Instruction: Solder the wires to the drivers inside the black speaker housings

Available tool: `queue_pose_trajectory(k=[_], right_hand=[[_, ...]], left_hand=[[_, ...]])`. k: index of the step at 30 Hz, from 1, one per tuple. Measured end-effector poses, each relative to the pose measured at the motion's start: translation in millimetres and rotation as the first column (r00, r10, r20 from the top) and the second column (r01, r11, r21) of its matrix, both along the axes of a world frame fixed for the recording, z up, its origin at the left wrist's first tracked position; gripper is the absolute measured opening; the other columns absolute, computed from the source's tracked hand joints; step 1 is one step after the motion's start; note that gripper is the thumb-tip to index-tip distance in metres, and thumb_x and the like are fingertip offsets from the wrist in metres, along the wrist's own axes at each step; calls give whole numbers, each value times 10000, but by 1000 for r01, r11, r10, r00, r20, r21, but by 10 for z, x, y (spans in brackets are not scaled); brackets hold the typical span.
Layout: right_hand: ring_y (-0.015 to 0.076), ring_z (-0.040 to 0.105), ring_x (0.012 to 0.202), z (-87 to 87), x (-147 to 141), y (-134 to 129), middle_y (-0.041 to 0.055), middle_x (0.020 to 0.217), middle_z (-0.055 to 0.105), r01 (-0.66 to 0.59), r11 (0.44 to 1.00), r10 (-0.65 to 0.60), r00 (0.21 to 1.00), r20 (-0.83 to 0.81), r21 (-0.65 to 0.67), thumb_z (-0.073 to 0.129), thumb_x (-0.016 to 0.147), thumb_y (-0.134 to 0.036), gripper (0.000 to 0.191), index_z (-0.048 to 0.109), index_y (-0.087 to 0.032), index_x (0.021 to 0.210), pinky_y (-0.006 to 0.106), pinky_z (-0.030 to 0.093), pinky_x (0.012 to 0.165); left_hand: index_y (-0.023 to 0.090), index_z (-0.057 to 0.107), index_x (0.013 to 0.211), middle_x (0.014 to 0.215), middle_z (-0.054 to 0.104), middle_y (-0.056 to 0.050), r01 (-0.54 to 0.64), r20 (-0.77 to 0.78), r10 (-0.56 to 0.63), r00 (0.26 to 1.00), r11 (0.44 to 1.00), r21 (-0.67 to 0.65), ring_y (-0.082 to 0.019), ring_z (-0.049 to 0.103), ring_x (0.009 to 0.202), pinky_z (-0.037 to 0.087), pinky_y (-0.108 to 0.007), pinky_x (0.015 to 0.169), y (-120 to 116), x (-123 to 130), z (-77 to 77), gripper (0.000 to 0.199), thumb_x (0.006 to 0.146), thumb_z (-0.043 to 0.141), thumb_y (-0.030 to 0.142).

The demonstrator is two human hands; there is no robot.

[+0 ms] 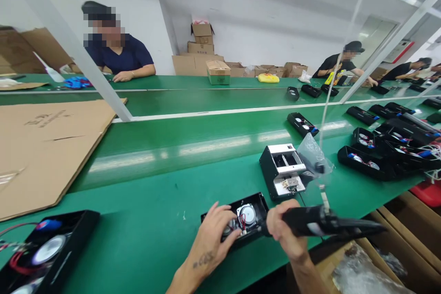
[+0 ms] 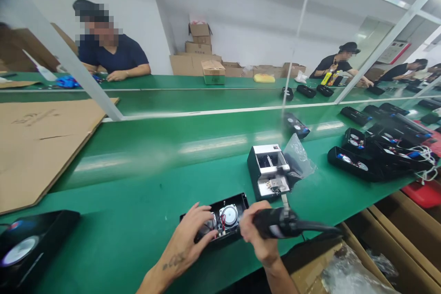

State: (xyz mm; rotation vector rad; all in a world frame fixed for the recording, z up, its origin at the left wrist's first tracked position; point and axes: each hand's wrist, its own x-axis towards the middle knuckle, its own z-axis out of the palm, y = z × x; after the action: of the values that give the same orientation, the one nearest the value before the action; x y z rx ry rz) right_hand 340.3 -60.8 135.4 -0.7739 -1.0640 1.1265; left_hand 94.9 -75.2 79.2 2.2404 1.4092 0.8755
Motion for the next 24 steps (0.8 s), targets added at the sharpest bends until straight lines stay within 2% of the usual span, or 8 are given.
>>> queue_pose_trajectory(k=[3,6,9,11,12,14,17,24], right_hand=[[118,419,422,111,302,154,-108,547,430,146,989,-146,988,-52,-12,771,978,-419,209,613,-304,1053,265,395,463],[135,503,463,-22,603,323,-83,609,554,288,950,-279,956,85,-118,905,866,-403,386,637,-256,1102,280,440,486],[307,744,913,-413,779,395,81,1015,766,423,896,-343,852,397,-135,943,766,-499,598,655,-224,1212,443,612,837],[394,664,1271,-764,817,366,146,1428,661,454,882,-362,826,432,-128,900,785,-536,806,543,-274,1458,547,557,1057],[418,649,1288,-947,818,336,158,1450,636,492,862,-403,809,429,-119,881,780,-566,816,535,-276,1460,578,550,1064],[443,682,1183,-1281,791,267,170,1324,676,610,785,-519,744,421,-111,853,753,-638,762,589,-259,1359,610,567,993],[400,723,953,-1582,714,204,131,1096,722,649,754,-563,717,410,-99,833,751,-668,670,652,-251,1243,546,616,815],[293,713,798,-1563,532,236,108,1018,758,671,741,-542,610,578,-13,624,875,-818,683,701,-220,1196,413,589,711]], left_hand=[[274,663,1372,1376,750,-84,-52,42,62,997,976,-213,-283,687,1308,478,-524,1230,171,-335,53,360,1064,606,453],[316,753,1284,1236,822,-24,20,52,-4,999,945,-326,-250,768,1121,607,-378,1009,347,-533,68,322,1019,633,453],[333,828,1146,1098,856,37,77,97,-40,994,906,-417,-229,792,1014,613,-318,917,540,-586,46,301,1005,610,485],[304,855,1052,1020,862,39,69,142,-2,990,881,-468,-236,799,966,616,-312,885,710,-632,11,333,994,618,531],[285,859,1016,994,863,32,46,165,41,985,872,-488,-244,802,951,619,-319,880,815,-676,-10,347,977,643,552],[236,848,1032,1017,861,-8,-46,213,178,961,858,-511,-264,804,969,623,-365,914,1069,-803,-48,381,958,691,574],[169,770,1184,1165,818,-85,-246,291,439,850,820,-517,-268,782,1050,615,-468,990,1540,-1019,-61,429,1010,700,555],[189,668,1341,1387,682,-108,-505,488,713,504,702,-503,-289,698,1205,604,-524,1035,2422,-1202,107,396,1045,714,447]])
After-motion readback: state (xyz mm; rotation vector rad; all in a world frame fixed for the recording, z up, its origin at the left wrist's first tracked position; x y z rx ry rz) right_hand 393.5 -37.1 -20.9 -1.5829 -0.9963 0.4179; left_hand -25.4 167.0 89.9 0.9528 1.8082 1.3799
